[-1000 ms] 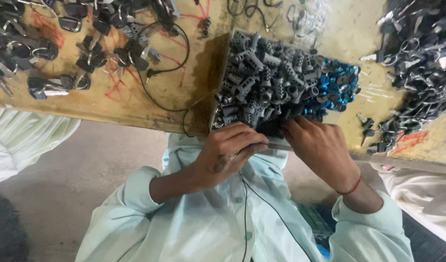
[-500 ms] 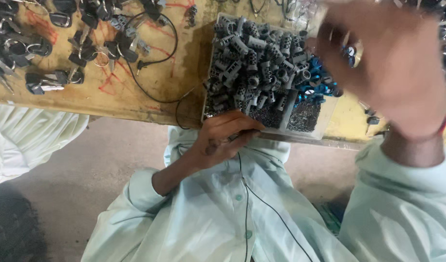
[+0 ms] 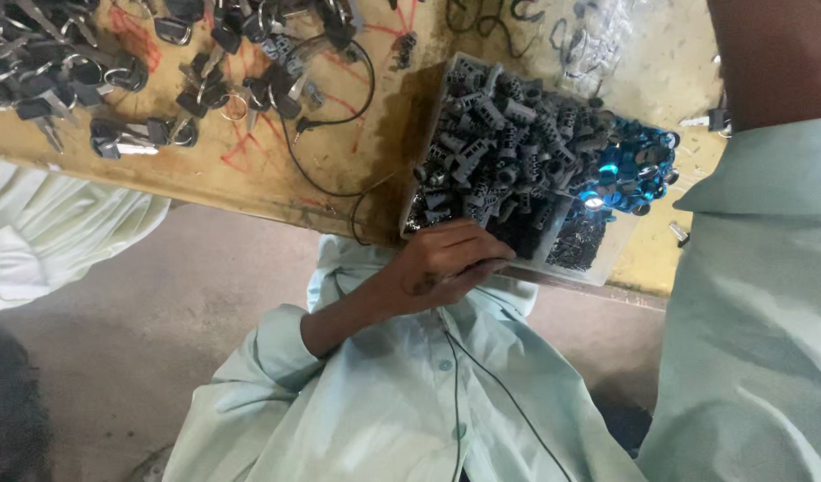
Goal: The person sits at a workbench assembling lock components. They pick small gray pin-like parts and blue discs from a compartmented tray, fit them together by hand, and place the assembled units back into the tray, repeating the cycle with parts spread across the bench.
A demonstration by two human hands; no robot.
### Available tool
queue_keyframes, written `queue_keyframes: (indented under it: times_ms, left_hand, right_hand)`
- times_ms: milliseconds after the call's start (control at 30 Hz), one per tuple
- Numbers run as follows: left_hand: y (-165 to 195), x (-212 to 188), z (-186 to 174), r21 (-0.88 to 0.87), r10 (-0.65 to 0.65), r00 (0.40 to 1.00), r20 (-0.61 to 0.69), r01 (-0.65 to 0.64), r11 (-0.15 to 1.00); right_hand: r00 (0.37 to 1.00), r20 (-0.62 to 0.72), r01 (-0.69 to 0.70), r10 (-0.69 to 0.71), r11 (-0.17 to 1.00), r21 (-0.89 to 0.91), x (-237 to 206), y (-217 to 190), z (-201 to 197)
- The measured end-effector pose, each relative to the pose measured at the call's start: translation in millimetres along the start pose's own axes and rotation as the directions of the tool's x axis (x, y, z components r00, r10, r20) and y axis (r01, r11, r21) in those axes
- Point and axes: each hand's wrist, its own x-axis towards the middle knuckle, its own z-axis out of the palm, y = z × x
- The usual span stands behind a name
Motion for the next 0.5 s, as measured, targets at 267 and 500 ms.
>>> queue_keyframes:
  times_ms: [267,500]
  left_hand:
    - [0.3,-2.1,-5.1,0.037,-0.006,1.0,0.018,0.006,0.999]
    - [12.9,1.4,-1.6,0.02,-0.051,0.999,-0.005,0.051,0.999]
  right_hand:
    - [0.997,-0.075,0.03,0.008,0.868,0.495,-60.7,-3.6,-58.7]
    - [0.953,0.299,0.009,-0.046,0.992,0.123,-157.9,-71.9,32.2]
